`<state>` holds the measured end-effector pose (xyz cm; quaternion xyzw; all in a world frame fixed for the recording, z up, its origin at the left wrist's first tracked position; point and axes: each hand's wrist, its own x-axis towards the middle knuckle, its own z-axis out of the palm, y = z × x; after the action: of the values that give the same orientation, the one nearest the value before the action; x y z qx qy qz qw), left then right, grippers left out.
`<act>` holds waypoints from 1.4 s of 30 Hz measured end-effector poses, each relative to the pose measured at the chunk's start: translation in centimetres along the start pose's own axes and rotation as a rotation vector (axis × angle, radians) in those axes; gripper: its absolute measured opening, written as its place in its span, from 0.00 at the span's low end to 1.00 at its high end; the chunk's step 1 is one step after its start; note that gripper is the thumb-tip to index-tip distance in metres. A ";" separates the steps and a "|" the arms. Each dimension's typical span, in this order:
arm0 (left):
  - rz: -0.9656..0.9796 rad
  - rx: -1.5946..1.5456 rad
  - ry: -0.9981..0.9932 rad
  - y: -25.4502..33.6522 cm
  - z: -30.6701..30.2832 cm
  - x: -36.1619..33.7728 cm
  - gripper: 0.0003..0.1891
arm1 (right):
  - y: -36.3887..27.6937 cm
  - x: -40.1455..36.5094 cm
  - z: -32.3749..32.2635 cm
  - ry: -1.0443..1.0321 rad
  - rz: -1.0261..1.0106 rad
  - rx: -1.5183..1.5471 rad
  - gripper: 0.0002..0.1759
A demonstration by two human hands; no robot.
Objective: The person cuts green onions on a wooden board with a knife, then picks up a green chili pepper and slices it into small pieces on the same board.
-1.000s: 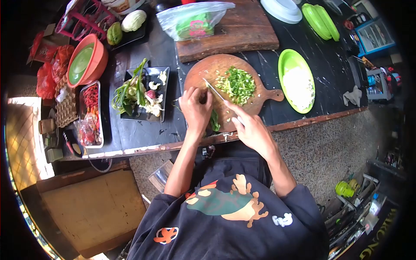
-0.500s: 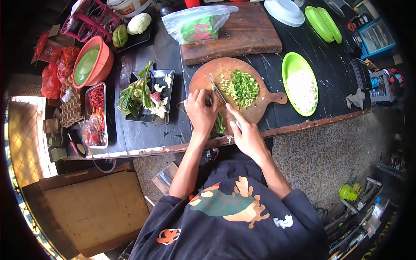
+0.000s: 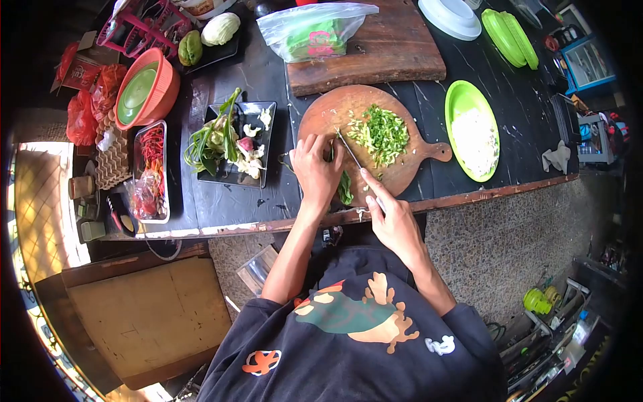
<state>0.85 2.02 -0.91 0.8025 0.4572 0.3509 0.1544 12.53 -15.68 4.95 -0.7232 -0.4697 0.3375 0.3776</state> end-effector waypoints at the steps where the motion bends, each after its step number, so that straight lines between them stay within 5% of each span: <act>1: 0.007 0.013 0.004 -0.1 0.1 -0.1 0.07 | -0.2 0.1 -0.1 -0.003 -0.001 0.001 0.35; 19: 0.006 -0.009 0.022 -0.2 0.4 -0.2 0.06 | -1.9 7.7 2.3 0.029 0.002 -0.173 0.33; 29: -0.019 -0.076 -0.014 -0.3 0.0 -0.1 0.07 | -0.9 2.3 -0.4 0.071 0.053 -0.237 0.38; 32: 0.109 -0.021 0.010 -0.2 -0.5 0.0 0.04 | -1.0 1.5 -1.0 0.037 0.077 -0.116 0.38; 42: -0.002 -0.089 -0.052 0.1 -0.7 0.5 0.07 | -1.2 -0.3 0.5 -0.010 0.071 -0.020 0.39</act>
<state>0.59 2.33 -0.08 0.8033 0.4376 0.3498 0.2021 11.50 -15.49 5.73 -0.7414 -0.4491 0.3495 0.3557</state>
